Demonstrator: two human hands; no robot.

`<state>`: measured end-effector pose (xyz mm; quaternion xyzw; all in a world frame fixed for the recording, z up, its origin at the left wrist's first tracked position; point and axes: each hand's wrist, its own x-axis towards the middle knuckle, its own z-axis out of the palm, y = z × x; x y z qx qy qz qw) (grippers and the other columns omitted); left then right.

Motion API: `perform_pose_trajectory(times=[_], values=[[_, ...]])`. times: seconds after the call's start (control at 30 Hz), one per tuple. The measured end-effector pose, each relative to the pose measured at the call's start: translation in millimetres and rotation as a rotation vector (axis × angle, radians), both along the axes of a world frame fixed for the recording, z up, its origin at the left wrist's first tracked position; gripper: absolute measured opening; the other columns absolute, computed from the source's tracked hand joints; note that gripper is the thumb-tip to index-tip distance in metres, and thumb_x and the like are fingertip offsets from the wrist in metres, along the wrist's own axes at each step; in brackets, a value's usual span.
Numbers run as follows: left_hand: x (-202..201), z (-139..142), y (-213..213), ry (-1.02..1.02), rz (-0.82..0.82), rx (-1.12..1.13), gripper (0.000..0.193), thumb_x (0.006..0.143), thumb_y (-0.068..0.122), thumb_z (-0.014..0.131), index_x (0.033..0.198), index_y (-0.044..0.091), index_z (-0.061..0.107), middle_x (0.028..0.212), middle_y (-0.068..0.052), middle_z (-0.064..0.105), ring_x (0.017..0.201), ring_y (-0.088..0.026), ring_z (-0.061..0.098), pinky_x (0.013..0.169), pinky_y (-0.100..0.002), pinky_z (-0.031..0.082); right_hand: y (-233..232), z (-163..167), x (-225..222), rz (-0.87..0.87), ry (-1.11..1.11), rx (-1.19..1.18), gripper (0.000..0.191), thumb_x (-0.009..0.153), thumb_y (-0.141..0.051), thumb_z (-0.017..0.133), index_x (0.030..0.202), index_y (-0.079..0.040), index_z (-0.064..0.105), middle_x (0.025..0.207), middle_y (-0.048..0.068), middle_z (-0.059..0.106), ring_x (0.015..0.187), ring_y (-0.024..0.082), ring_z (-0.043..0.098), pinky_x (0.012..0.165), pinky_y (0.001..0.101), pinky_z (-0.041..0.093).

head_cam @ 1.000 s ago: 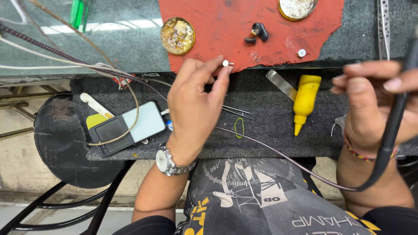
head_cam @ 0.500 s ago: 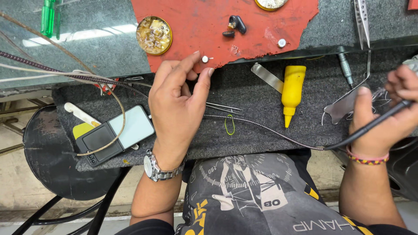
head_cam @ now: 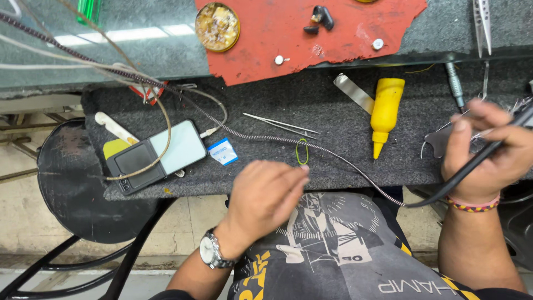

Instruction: The person repairs a small electronic device at a workbench. They hold a small component and its housing in one hand, use a soldering iron to solder a wire and contact points, manipulate small parts and tweezers, and set the reworked component down on the bench.

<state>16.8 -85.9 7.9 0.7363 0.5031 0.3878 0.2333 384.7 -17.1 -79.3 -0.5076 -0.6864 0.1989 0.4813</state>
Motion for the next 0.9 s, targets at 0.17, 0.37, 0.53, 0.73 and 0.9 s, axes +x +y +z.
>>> perform_pose_trajectory(times=[0.17, 0.37, 0.53, 0.73, 0.9], values=[[10.5, -12.9, -15.2, 0.139, 0.031, -0.146, 0.024, 0.091, 0.020, 0.077, 0.107, 0.004, 0.072, 0.102, -0.008, 0.067, 0.094, -0.028, 0.063, 0.084, -0.041, 0.048, -8.4, 20.4, -12.4, 0.166, -0.421, 0.124, 0.025, 0.095, 0.001, 0.076, 0.099, -0.002, 0.051, 0.095, 0.020, 0.077, 0.068, 0.024, 0.071, 0.061, 0.0291, 0.052], [13.9, -19.8, -19.9, 0.158, 0.086, -0.177, 0.032, 0.089, 0.026, 0.076, 0.109, 0.001, 0.072, 0.102, -0.010, 0.066, 0.097, -0.030, 0.061, 0.087, -0.043, 0.046, -30.3, 29.3, -31.8, 0.213, -0.408, 0.011, 0.021, 0.096, -0.007, 0.078, 0.095, -0.004, 0.058, 0.085, 0.012, 0.074, 0.071, 0.020, 0.074, 0.060, 0.0240, 0.053], [11.1, -24.6, -26.6, 0.142, 0.055, -0.290, 0.027, 0.089, 0.025, 0.076, 0.106, 0.004, 0.074, 0.095, -0.008, 0.067, 0.089, -0.030, 0.060, 0.079, -0.042, 0.045, -42.1, 29.9, -35.6, 0.074, -0.357, -0.115, 0.024, 0.094, -0.005, 0.079, 0.088, -0.003, 0.056, 0.076, 0.010, 0.066, 0.063, 0.018, 0.065, 0.059, 0.0259, 0.049], [10.1, -25.1, -44.4, 0.055, 0.076, -0.336, 0.018, 0.090, 0.021, 0.076, 0.099, 0.006, 0.076, 0.093, -0.004, 0.070, 0.086, -0.026, 0.062, 0.078, -0.039, 0.047, -69.6, 24.6, -36.2, 0.100, -0.351, -0.221, 0.024, 0.085, -0.004, 0.081, 0.083, -0.005, 0.057, 0.068, 0.007, 0.063, 0.053, 0.013, 0.061, 0.054, 0.0254, 0.048], [12.3, -21.3, -59.4, 0.051, 0.041, -0.393, 0.018, 0.088, 0.021, 0.078, 0.096, 0.005, 0.077, 0.087, -0.006, 0.070, 0.081, -0.028, 0.062, 0.075, -0.040, 0.048, -90.0, 26.5, -23.9, 0.099, -0.292, -0.252, 0.025, 0.092, -0.005, 0.080, 0.088, -0.006, 0.055, 0.075, 0.006, 0.068, 0.057, 0.010, 0.065, 0.056, 0.0211, 0.050]])
